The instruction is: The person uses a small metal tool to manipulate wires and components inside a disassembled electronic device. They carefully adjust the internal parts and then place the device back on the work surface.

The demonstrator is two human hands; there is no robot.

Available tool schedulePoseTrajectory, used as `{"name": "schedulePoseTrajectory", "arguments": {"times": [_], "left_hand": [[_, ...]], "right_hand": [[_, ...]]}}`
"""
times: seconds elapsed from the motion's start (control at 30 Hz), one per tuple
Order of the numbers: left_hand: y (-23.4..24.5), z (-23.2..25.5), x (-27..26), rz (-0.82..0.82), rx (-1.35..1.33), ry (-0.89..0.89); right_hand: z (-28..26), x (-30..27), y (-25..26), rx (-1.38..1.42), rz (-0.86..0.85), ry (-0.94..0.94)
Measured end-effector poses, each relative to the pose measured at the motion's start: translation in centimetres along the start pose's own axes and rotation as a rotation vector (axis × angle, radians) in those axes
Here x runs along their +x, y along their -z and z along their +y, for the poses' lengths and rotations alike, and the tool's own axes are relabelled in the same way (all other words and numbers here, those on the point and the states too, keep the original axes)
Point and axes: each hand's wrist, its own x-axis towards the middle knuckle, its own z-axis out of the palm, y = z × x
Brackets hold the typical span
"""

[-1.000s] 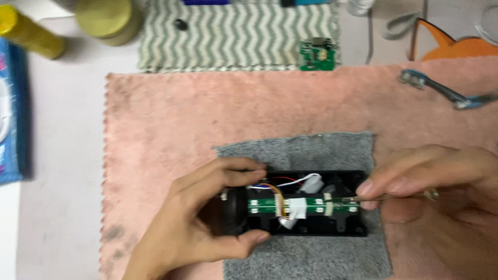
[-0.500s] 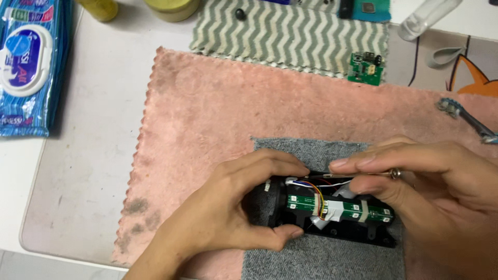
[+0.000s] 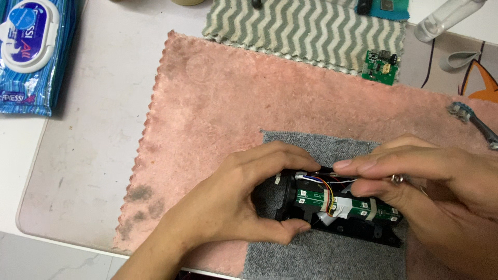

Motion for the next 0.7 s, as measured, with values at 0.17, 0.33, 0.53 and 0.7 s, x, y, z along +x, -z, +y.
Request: {"name": "schedulePoseTrajectory", "arguments": {"times": [0.17, 0.33, 0.53, 0.7], "left_hand": [[0.1, 0.0, 0.0, 0.003, -0.026, -0.014], [0.0, -0.2, -0.1, 0.012, -0.042, -0.038], [0.0, -0.4, -0.3, 0.005, -0.043, -0.032], [-0.1, -0.5, -0.2, 0.008, -0.035, -0.040]], "right_hand": [[-0.8, 0.5, 0.3, -0.066, -0.046, -0.001], [-1.1, 0.8, 0.3, -0.152, -0.100, 0.002], [-0.9, 0.2, -0.2, -0.049, 0.012, -0.115], [-1.6, 1.0, 0.2, -0.302, 0.000, -0.037]]}}
